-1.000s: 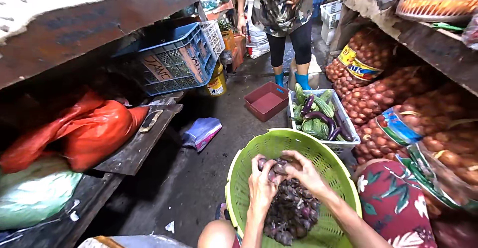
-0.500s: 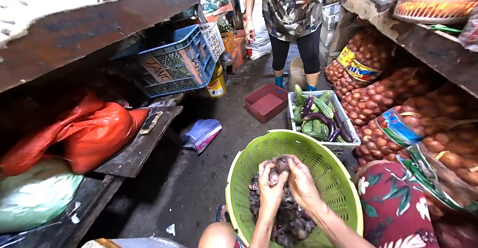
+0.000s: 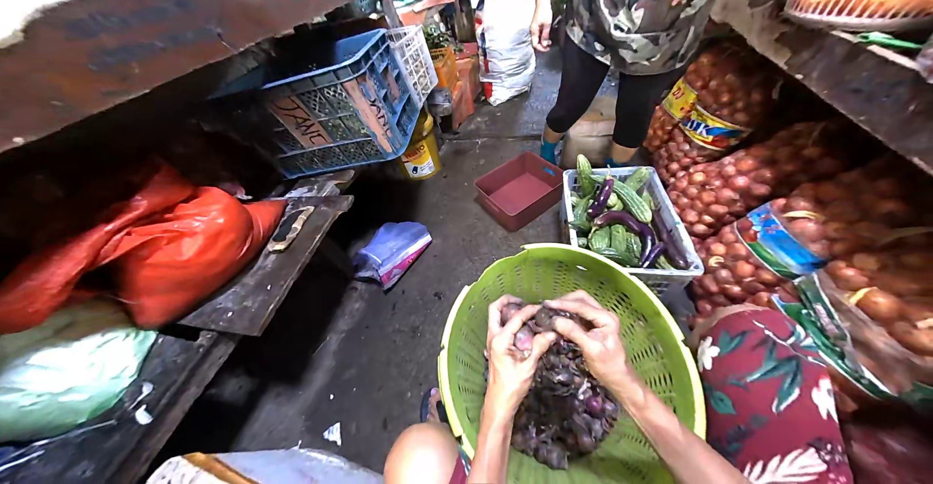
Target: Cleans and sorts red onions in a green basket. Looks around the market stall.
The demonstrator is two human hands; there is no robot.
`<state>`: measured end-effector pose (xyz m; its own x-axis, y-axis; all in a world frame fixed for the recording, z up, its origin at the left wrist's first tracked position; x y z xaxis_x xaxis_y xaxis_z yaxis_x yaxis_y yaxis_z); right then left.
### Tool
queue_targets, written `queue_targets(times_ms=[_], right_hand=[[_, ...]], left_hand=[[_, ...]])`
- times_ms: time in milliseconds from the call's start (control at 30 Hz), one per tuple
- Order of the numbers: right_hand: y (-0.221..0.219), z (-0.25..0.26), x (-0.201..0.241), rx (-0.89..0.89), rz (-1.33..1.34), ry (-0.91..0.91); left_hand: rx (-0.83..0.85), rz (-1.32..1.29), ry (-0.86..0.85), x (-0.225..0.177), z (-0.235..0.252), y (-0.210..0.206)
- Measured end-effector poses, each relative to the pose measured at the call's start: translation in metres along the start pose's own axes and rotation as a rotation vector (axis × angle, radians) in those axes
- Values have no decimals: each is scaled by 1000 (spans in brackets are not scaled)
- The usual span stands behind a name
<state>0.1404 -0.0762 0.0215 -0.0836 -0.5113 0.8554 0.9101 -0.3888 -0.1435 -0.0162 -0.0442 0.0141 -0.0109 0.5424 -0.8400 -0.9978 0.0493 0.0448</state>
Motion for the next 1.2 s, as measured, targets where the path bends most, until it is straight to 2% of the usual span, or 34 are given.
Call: queue_targets(times_ms=[100, 167, 233, 333, 367, 467, 567, 633, 700, 767, 833, 900, 1067, 1200], right_hand=[[3, 5, 3, -40, -143, 119], [4, 8, 3, -40, -264, 92], [5, 10, -1, -83, -253, -67], [6, 11, -14, -179, 77, -455], [8, 10, -17, -187, 110, -548], [15, 4, -23, -16, -47, -622], [7, -2, -8, 130, 125, -595], [-3, -4, 4, 171, 210, -479], [-4, -3, 11, 95, 139, -246], [-1, -1, 14, 1, 37, -86], [2, 0, 17, -81, -4, -9], [1, -1, 20, -113, -22, 87], [-12, -9, 30, -103, -117, 319], [-15, -8, 33, -151, -347, 488]], left_hand=[[36, 81, -111, -4, -3, -2], [62, 75, -122, -4, -4, -5], [99, 8, -86, -6, -5, -8], [116, -164, 49, -5, -4, -10], [111, -206, 89, -3, -3, -8], [90, -281, 126, -2, 0, -1], [73, -279, 111, -1, 0, 0], [67, -260, 105, -1, -1, -3], [62, -270, 140, 2, -3, -4], [34, -326, 270, 8, -5, -3], [5, -390, 412, 12, -7, -4], [41, -489, 476, 11, -11, -10], [45, -735, 519, 6, -15, -20], [43, -655, 501, 7, -20, -21]])
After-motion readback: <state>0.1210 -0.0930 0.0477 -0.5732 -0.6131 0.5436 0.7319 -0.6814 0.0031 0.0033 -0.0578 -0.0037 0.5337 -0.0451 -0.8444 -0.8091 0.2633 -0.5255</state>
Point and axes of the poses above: each hand's wrist, its own z-axis towards the middle knuckle, its own y-axis out of the back of the hand, x = y × z, the point moved 6 cm from there along z, towards the middle knuckle, and after that the axes turned 7 degrees about -x, right-handed, at the moved point
